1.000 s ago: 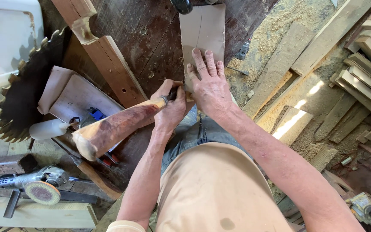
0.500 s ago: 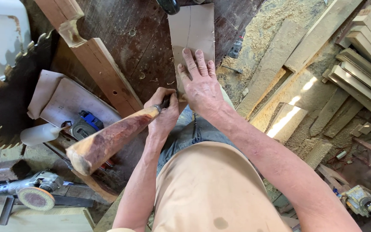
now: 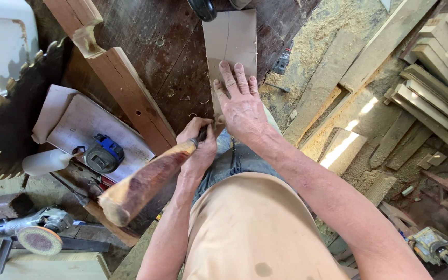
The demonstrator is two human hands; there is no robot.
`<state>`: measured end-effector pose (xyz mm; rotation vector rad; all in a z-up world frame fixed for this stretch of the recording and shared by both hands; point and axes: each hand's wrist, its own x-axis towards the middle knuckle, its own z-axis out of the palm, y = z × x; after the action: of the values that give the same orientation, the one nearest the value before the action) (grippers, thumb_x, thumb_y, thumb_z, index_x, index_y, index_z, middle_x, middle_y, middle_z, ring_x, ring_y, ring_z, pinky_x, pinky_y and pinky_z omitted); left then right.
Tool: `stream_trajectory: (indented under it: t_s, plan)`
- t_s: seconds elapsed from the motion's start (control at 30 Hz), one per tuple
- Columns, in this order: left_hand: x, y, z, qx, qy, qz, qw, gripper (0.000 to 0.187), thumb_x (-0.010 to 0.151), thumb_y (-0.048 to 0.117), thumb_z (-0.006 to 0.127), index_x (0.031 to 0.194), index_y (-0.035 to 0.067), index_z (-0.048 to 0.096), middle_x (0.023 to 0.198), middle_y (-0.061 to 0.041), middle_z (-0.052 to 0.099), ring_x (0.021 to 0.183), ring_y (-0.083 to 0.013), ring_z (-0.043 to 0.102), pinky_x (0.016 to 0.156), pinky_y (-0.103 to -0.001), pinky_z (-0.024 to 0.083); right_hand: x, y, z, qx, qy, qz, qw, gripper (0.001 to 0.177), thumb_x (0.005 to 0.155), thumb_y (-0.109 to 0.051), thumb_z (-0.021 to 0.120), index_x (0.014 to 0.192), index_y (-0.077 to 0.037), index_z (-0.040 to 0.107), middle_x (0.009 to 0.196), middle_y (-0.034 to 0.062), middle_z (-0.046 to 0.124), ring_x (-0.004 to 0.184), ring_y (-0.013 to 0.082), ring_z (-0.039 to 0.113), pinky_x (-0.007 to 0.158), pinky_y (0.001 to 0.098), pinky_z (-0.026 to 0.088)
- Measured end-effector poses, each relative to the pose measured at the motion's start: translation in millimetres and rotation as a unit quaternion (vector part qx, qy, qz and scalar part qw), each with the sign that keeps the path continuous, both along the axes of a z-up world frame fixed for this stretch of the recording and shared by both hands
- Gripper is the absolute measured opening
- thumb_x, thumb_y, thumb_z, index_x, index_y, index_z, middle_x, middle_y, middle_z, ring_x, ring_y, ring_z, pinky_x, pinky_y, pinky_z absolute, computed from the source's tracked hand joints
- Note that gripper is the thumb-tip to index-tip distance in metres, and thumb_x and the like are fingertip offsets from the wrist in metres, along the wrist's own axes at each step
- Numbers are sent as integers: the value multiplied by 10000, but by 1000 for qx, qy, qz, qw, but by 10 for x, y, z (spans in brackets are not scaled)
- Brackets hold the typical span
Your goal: Using a chisel to score and shape a small piece of wood on a workbench
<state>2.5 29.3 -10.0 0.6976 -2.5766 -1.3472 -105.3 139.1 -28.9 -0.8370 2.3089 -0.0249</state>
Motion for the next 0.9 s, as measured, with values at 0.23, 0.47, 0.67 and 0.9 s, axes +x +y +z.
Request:
stream_trajectory:
  t_s: [0.23, 0.47, 0.67, 0.9]
  plan:
    - [140, 76, 33, 18, -43, 27, 999, 33, 873, 132, 742, 893, 152, 759, 746, -79, 725, 768, -289, 750, 688, -346, 590, -25, 26, 108, -32, -17, -4, 999, 818, 884, -337, 776, 1593, -109, 438, 1731, 185, -8, 1569, 456, -29, 1228, 636, 137]
    - [143, -144, 106, -58, -83, -48, 994, 80, 888, 105, 689, 918, 146, 751, 784, -73, 722, 811, -293, 742, 734, -398, 576, -84, 41, 95, -54, 13, 6, 998, 866, 834, -391, 821, 1575, -115, 467, 1728, 177, 71, 1567, 459, 59, 1222, 634, 221]
    - [-68, -281, -125, 80, -58, 70, 993, 130, 875, 170, 738, 972, 233, 800, 866, -21, 770, 845, -195, 751, 780, -319, 581, -39, 64, 11, -69, 14, 0, 998, 914, 794, -397, 857, 1577, -122, 475, 1735, 158, 47, 1570, 438, 58, 1229, 616, 213]
    - [-172, -495, 193, 82, 15, 73, 994, 107, 938, 66, 698, 985, 97, 789, 891, -134, 760, 846, -273, 747, 771, -374, 582, -58, 172, -13, -106, 61, -3, 993, 998, 712, -495, 873, 1576, -185, 482, 1731, 105, 181, 1575, 369, 163, 1247, 601, 185]
